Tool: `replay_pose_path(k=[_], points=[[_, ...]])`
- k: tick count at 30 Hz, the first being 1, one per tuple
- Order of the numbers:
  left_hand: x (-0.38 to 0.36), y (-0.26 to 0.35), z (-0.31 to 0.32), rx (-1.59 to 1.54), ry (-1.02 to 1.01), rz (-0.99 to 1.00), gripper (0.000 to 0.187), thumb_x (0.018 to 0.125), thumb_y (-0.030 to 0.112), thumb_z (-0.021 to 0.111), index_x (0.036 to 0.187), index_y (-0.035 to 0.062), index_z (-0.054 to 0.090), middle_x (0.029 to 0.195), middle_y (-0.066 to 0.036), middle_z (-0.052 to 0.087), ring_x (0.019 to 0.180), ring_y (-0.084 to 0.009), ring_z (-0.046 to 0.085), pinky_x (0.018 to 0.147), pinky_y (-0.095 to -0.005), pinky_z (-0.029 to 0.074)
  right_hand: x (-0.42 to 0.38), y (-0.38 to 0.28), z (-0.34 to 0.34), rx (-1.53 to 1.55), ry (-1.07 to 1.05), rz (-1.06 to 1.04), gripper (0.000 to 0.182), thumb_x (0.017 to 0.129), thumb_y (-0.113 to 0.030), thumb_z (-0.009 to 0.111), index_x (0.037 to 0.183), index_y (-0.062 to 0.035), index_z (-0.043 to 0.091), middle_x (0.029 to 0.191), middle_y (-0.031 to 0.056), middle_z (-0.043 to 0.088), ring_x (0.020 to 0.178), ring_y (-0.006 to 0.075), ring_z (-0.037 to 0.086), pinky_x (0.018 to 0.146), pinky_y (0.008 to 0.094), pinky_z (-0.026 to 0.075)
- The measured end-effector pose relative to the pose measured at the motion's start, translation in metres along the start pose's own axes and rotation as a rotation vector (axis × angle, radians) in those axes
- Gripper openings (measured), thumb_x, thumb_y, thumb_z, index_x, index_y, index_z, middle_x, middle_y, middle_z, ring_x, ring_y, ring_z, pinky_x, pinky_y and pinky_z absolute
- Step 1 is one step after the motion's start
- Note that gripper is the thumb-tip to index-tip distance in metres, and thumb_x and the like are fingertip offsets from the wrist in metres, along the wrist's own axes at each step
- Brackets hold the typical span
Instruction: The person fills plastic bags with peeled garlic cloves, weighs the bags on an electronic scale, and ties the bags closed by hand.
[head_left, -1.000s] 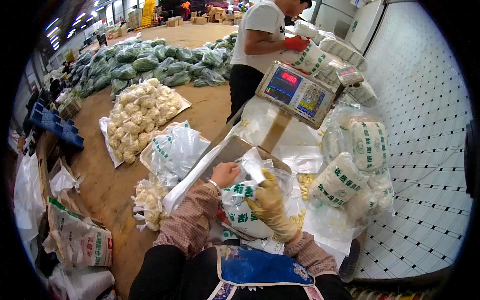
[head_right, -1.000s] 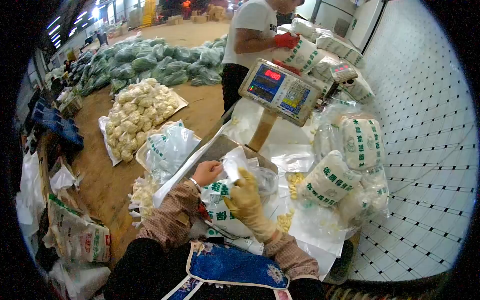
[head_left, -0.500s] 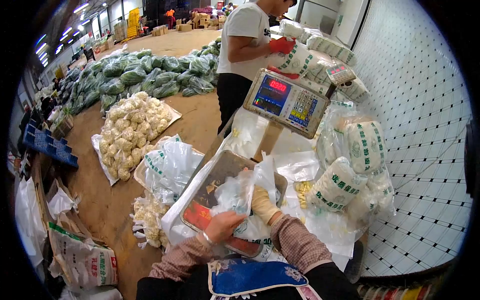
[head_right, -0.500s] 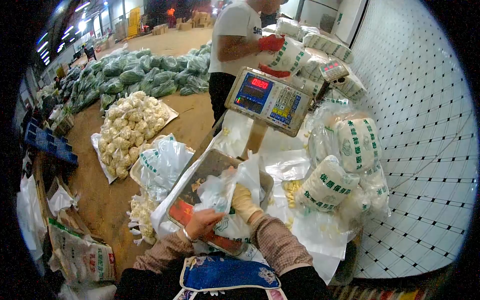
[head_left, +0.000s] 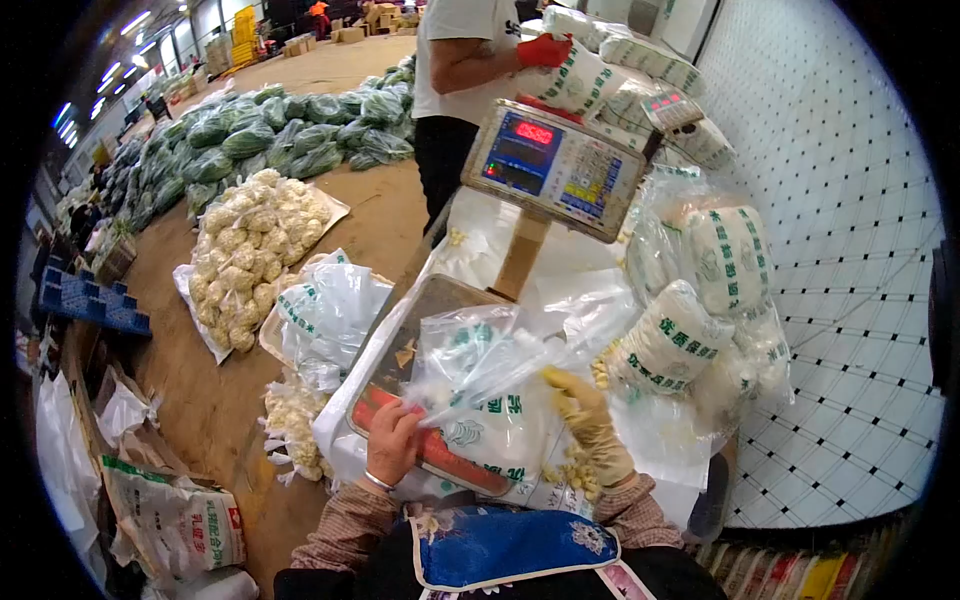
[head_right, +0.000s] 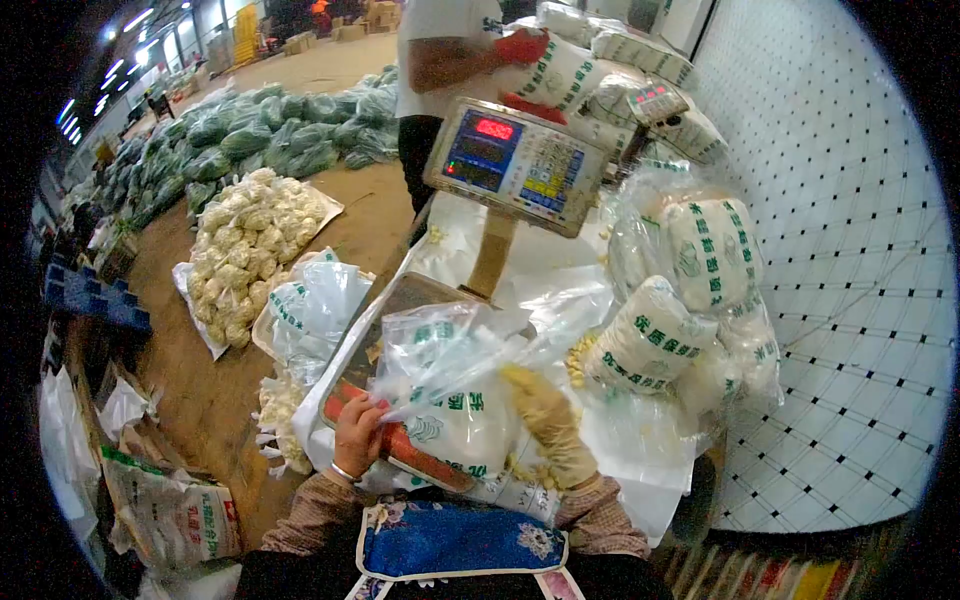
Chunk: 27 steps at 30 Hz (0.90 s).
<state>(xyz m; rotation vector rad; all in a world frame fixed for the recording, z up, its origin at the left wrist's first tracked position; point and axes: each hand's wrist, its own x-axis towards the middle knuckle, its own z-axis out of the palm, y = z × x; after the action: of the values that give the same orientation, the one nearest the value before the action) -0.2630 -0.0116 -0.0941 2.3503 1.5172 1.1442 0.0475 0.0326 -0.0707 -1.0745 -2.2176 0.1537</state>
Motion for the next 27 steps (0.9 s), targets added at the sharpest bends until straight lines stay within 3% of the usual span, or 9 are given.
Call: replay_pose_path(k=[2,3,5,10,11,13,18,24,27], points=[[-0.001,0.000,0.004,-0.048,-0.003,0.007,0.026,0.063,-0.002,0.056,0.089,0.0032,0.054,0.088,-0.013,0.052,0.092,-0.0345,0.051,0.081,-0.0422,0.041,-0.011,0.006,-0.015,0.476,0.175,0.641,0.042,0.076,-0.016,0.059,0.114,-0.0044,0.047,0.103,0.0152,0.055,0.094,0.0297,0.052,0.084,0.0370,0.040],[-0.001,0.000,0.005,-0.064,-0.014,0.038,0.025,0.064,-0.002,0.056,0.088,0.0029,0.054,0.089,-0.013,0.053,0.094,-0.0349,0.050,0.082,-0.0422,0.041,-0.013,0.008,-0.018,0.476,0.179,0.651,0.042,0.076,-0.016,0.059,0.114,-0.0044,0.047,0.103,0.0152,0.055,0.094,0.0297,0.052,0.084,0.0370,0.040],[0.001,0.001,0.005,-0.077,-0.042,0.072,0.023,0.065,-0.002,0.055,0.087,0.0026,0.054,0.090,-0.013,0.053,0.095,-0.0352,0.050,0.083,-0.0421,0.041,0.034,-0.019,-0.043,0.173,0.382,0.267,0.034,0.072,-0.010,0.057,0.104,-0.0014,0.053,0.107,0.0147,0.053,0.101,0.0287,0.050,0.086,0.0391,0.039],[0.006,-0.007,0.009,-0.080,-0.115,0.168,0.015,0.068,0.000,0.055,0.082,0.0022,0.053,0.088,-0.013,0.054,0.094,-0.0343,0.051,0.082,-0.0414,0.041,0.080,-0.007,-0.018,-0.483,0.033,-0.091,0.031,0.068,-0.018,0.060,0.097,-0.0085,0.055,0.103,0.0107,0.056,0.094,0.0261,0.052,0.084,0.0360,0.041],[0.008,-0.009,0.006,-0.072,-0.164,0.160,0.013,0.068,0.001,0.055,0.081,0.0023,0.053,0.088,-0.013,0.054,0.094,-0.0338,0.051,0.082,-0.0412,0.042,0.081,-0.002,-0.020,-0.475,0.071,-0.052,0.031,0.068,-0.018,0.060,0.097,-0.0085,0.055,0.103,0.0107,0.056,0.094,0.0261,0.052,0.084,0.0360,0.041],[0.000,-0.019,0.012,-0.035,-0.171,0.057,0.016,0.067,-0.001,0.055,0.082,0.0021,0.053,0.091,-0.015,0.054,0.096,-0.0350,0.050,0.083,-0.0399,0.041,0.069,0.018,-0.031,-0.265,-0.395,0.350,0.023,0.071,-0.019,0.058,0.093,-0.0110,0.056,0.105,0.0111,0.055,0.098,0.0272,0.050,0.084,0.0380,0.040],[0.004,-0.015,0.004,-0.024,-0.206,0.065,0.027,0.065,-0.002,0.056,0.091,0.0026,0.053,0.094,-0.017,0.052,0.099,-0.0370,0.048,0.084,-0.0414,0.040,-0.036,0.013,0.002,-0.335,-0.050,0.187,0.035,0.076,-0.033,0.054,0.100,-0.0071,0.054,0.114,0.0125,0.049,0.099,0.0277,0.050,0.083,0.0390,0.041],[0.032,-0.006,0.008,-0.050,-0.159,0.080,0.058,0.061,0.003,0.063,0.115,0.0024,0.042,0.118,-0.023,0.038,0.109,-0.0373,0.039,0.091,-0.0422,0.033,-0.061,-0.086,-0.033,-0.341,-0.249,0.378,0.086,0.069,-0.056,0.055,0.132,-0.0084,0.021,0.120,0.0230,0.041,0.102,0.0362,0.048,0.087,0.0438,0.038],[0.051,-0.015,0.014,-0.054,-0.253,0.120,0.065,0.059,0.003,0.063,0.119,0.0006,0.037,0.117,-0.023,0.040,0.108,-0.0385,0.039,0.093,-0.0423,0.031,-0.067,-0.090,-0.025,-0.021,-0.239,0.543,0.086,0.070,-0.051,0.058,0.133,-0.0080,0.016,0.119,0.0274,0.040,0.099,0.0371,0.049,0.085,0.0419,0.039]])
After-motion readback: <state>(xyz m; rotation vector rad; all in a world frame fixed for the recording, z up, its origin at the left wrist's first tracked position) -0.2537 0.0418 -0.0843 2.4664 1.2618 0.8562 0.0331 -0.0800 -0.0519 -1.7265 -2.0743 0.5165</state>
